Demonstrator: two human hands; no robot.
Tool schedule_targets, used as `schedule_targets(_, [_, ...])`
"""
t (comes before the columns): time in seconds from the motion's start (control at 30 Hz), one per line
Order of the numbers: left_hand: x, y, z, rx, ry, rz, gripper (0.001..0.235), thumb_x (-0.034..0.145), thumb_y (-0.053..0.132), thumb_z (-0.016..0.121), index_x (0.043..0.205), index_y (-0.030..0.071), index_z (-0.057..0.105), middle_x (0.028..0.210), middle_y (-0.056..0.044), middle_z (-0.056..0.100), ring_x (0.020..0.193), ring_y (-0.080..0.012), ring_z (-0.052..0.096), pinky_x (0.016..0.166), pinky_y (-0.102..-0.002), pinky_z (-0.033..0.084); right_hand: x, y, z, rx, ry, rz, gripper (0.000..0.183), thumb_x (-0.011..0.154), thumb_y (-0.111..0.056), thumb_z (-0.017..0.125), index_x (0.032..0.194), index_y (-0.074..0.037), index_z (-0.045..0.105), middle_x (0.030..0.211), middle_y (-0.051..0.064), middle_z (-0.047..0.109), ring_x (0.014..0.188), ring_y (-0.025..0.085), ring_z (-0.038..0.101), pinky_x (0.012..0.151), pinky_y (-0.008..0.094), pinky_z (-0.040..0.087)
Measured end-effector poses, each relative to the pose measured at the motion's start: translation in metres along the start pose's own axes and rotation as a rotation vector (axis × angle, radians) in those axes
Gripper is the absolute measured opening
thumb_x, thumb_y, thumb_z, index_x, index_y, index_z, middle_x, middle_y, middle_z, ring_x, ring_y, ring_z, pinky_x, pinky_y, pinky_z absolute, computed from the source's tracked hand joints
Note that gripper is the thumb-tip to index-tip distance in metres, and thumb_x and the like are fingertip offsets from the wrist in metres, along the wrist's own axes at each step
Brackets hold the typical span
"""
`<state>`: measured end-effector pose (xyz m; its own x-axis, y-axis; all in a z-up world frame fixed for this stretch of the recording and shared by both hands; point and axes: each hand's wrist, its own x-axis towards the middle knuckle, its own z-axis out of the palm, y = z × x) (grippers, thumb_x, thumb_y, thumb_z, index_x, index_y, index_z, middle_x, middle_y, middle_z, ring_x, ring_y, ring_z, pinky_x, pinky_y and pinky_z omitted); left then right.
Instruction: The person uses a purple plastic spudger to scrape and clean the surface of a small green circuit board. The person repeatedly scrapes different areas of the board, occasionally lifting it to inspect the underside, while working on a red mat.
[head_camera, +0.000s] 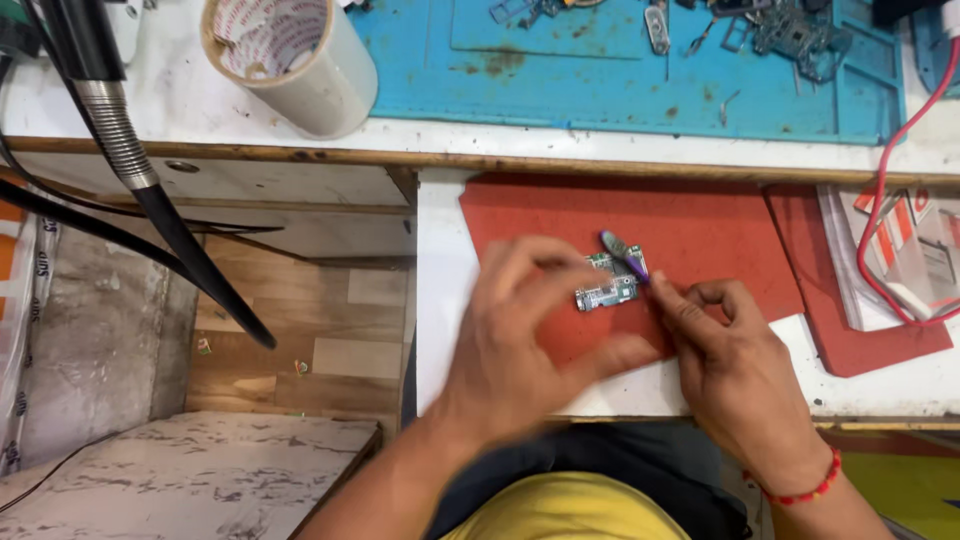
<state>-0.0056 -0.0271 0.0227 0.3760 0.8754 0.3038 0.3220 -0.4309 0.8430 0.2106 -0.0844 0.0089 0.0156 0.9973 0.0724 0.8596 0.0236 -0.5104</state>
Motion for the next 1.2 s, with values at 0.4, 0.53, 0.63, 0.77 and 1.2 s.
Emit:
schedule_targets(0.4, [-0.034, 0.046, 0.066, -0.686, 0.274, -0.788, 0.053, 0.099, 0.039, 0.061, 0.145, 0.013, 0.053, 0.132, -0.008, 0.061, 0.116, -0.0220, 0.062, 0.102, -0.033, 0.052, -0.019, 0.016, 0.025, -0.112, 0.090, -0.110, 0.037, 0.100, -0.006, 0.069, 0.136, -0.014, 0.073, 0.109, 0.017, 0.065, 0.087, 0.031, 0.066, 0.076, 0.042, 0.053])
schedule_targets(0.53, [-0.027, 0.031, 0.073, -0.539, 0.335, -0.933, 0.054, 0.106, 0.039, 0.051, 0.153, 0.013, 0.046, 0.135, -0.009, 0.061, 0.114, -0.0208, 0.062, 0.101, -0.030, 0.052, -0.010, 0.012, 0.023, -0.177, 0.113, -0.125, 0.032, 0.102, -0.008, 0.071, 0.134, -0.013, 0.073, 0.102, 0.013, 0.066, 0.090, 0.031, 0.066, 0.076, 0.039, 0.055])
schedule_targets(0.63, [-0.006, 0.052, 0.168, -0.389, 0.317, -1.058, 0.055, 0.111, 0.039, 0.044, 0.159, 0.012, 0.041, 0.136, -0.010, 0.061, 0.113, -0.0200, 0.063, 0.100, -0.028, 0.052, -0.010, 0.003, 0.012, -0.238, 0.068, -0.046, 0.032, 0.094, -0.007, 0.073, 0.125, -0.012, 0.075, 0.105, 0.018, 0.068, 0.083, 0.034, 0.067, 0.068, 0.042, 0.054])
schedule_targets(0.77, [-0.003, 0.072, 0.218, -0.538, 0.342, -1.054, 0.057, 0.108, 0.046, 0.041, 0.159, 0.020, 0.039, 0.133, -0.001, 0.063, 0.115, -0.0111, 0.064, 0.100, -0.020, 0.054, -0.013, 0.002, 0.008, -0.124, 0.018, 0.011, 0.037, 0.095, -0.007, 0.069, 0.131, -0.017, 0.073, 0.106, 0.014, 0.066, 0.080, 0.028, 0.068, 0.069, 0.039, 0.055])
schedule_targets(1.2, [0.016, -0.022, -0.002, 0.335, -0.138, 0.057, 0.054, 0.078, 0.035, 0.085, 0.123, 0.009, 0.071, 0.116, -0.008, 0.060, 0.110, -0.0302, 0.053, 0.093, -0.046, 0.044, -0.015, -0.009, -0.003, -0.075, -0.198, -0.021, 0.063, 0.083, -0.003, 0.059, 0.142, -0.025, 0.061, 0.107, 0.011, 0.060, 0.073, 0.033, 0.071, 0.061, 0.045, 0.058])
